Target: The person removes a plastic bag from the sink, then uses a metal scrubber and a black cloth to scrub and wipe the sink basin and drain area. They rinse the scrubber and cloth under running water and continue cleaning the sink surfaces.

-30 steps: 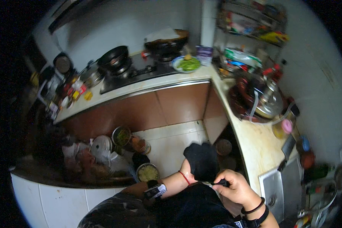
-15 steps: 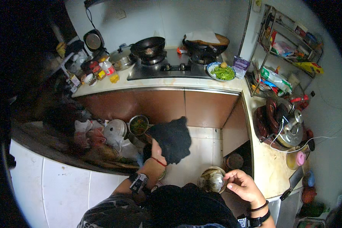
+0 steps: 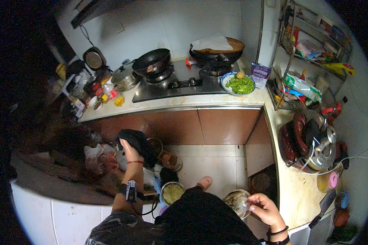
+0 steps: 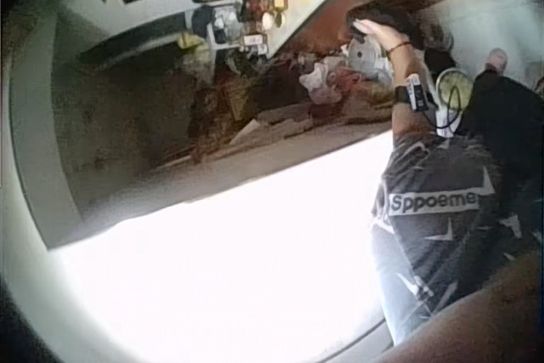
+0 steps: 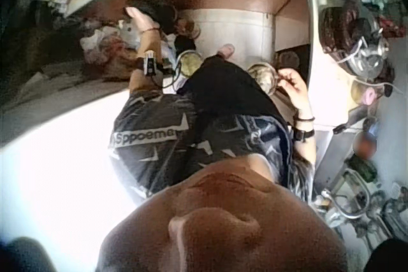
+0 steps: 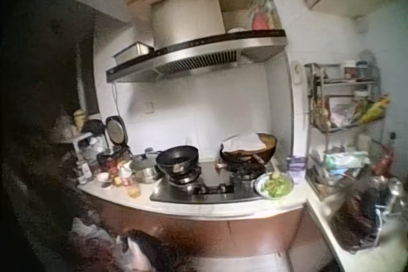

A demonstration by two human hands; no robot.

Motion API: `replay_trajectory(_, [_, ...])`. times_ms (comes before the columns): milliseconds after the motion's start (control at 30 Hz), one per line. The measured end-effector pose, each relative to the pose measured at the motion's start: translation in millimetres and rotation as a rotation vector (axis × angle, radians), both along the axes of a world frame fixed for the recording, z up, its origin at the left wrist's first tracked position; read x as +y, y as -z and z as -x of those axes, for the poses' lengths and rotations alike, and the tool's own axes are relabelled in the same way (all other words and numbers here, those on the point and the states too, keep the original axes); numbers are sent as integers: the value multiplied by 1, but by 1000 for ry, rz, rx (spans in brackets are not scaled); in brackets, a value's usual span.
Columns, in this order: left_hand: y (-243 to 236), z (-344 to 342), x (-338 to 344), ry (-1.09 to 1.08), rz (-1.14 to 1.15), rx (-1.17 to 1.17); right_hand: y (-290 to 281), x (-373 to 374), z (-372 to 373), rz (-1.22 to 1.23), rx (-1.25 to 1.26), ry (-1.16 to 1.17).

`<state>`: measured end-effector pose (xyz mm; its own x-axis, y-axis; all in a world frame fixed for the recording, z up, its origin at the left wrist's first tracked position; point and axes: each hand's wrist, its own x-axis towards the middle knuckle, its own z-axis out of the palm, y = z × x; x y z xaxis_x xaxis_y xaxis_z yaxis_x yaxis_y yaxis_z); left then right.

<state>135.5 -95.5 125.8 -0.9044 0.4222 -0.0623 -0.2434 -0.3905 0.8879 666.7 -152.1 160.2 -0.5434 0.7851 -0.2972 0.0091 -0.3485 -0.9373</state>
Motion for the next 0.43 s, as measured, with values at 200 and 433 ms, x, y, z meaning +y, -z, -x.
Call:
replay_trajectory(200, [19,136,136,-175,631,1038,-3,60,44,48,-156,202])
replay_trajectory(433, [50,206,258,189,1517,1238,2,141,126,63,-353,103])
